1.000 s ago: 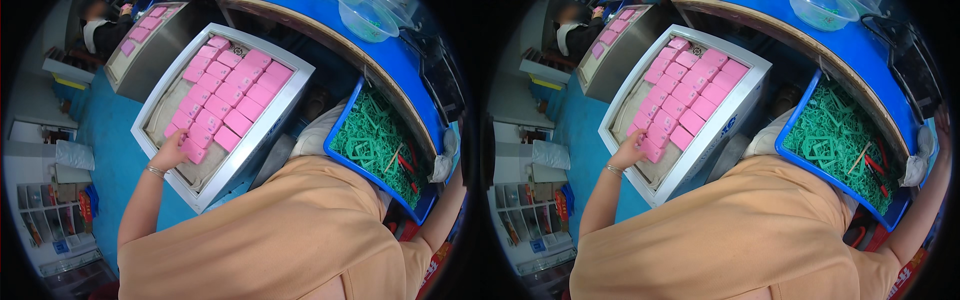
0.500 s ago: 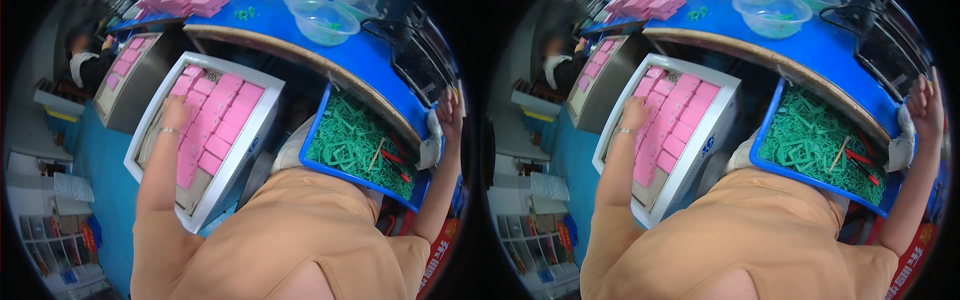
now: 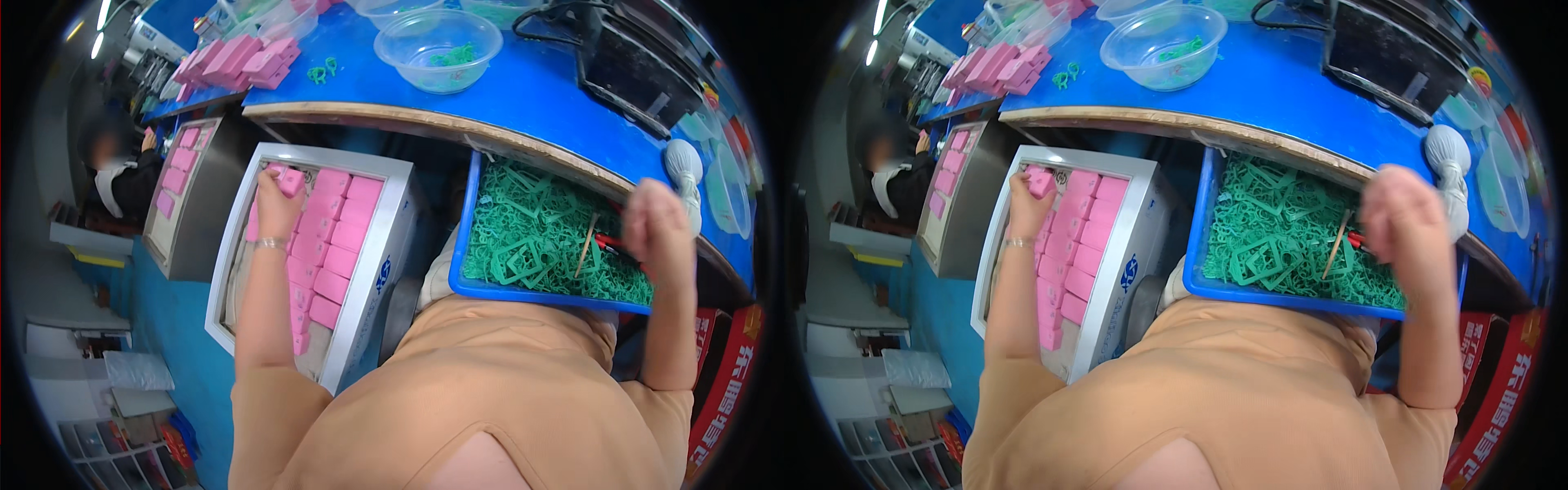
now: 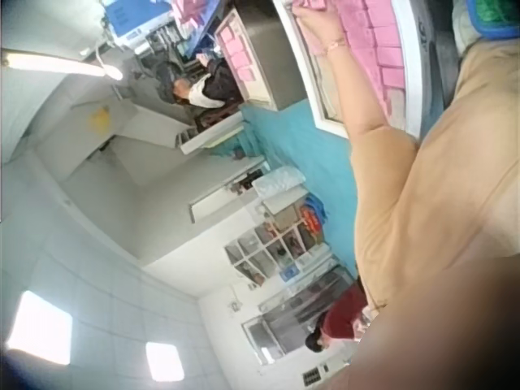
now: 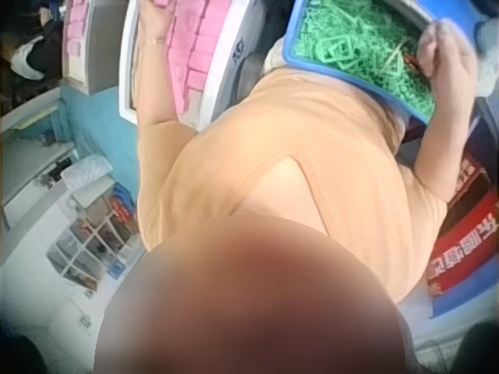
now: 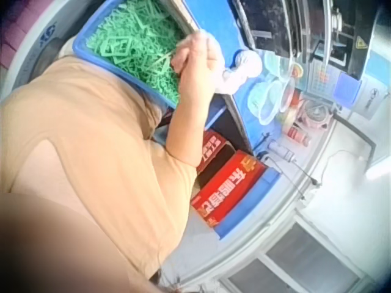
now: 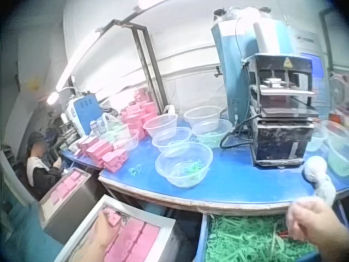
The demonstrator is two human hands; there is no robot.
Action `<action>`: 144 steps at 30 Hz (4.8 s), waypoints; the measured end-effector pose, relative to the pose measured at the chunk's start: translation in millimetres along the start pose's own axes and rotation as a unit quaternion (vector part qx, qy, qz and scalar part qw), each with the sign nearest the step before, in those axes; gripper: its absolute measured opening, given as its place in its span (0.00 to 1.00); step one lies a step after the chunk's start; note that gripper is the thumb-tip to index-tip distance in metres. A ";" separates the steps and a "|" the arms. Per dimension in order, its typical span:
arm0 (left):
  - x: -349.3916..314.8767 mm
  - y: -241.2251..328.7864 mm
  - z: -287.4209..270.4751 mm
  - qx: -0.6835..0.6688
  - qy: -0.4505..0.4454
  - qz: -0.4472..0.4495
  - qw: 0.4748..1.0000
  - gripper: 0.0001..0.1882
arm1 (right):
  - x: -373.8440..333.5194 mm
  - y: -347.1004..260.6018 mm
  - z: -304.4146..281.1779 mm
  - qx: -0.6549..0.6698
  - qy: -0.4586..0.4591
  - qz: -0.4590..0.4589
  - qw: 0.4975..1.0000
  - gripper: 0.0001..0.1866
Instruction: Assembling small colorful toy figurines using a silicone mold and a small heat press.
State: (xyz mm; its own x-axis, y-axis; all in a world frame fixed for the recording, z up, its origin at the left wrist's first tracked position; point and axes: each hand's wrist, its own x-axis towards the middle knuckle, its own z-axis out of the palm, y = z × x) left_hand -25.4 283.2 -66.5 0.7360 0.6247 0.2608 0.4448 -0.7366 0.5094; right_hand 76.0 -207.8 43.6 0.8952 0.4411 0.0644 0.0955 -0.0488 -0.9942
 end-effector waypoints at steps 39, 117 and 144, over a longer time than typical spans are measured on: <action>-139.5 275.5 13.9 -0.680 -0.484 0.043 0.549 0.14 | -41.1 31.1 60.8 0.149 -0.115 -0.134 0.973 0.19; -127.5 257.1 36.9 -0.794 -0.385 -0.119 0.455 0.40 | -41.7 57.6 72.8 0.284 -0.078 0.137 0.946 0.10; -172.9 255.6 37.1 -0.634 -0.610 -0.147 0.452 0.38 | -18.9 41.6 44.4 0.215 -0.111 0.098 0.965 0.10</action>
State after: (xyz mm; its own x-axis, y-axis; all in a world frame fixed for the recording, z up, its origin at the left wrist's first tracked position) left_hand -20.1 -22.7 -11.9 0.8184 -0.5295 -0.2235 0.5339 0.5566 0.6365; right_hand 43.8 -178.4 -2.8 0.7582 0.6440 -0.1017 -0.2982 0.2039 -0.9325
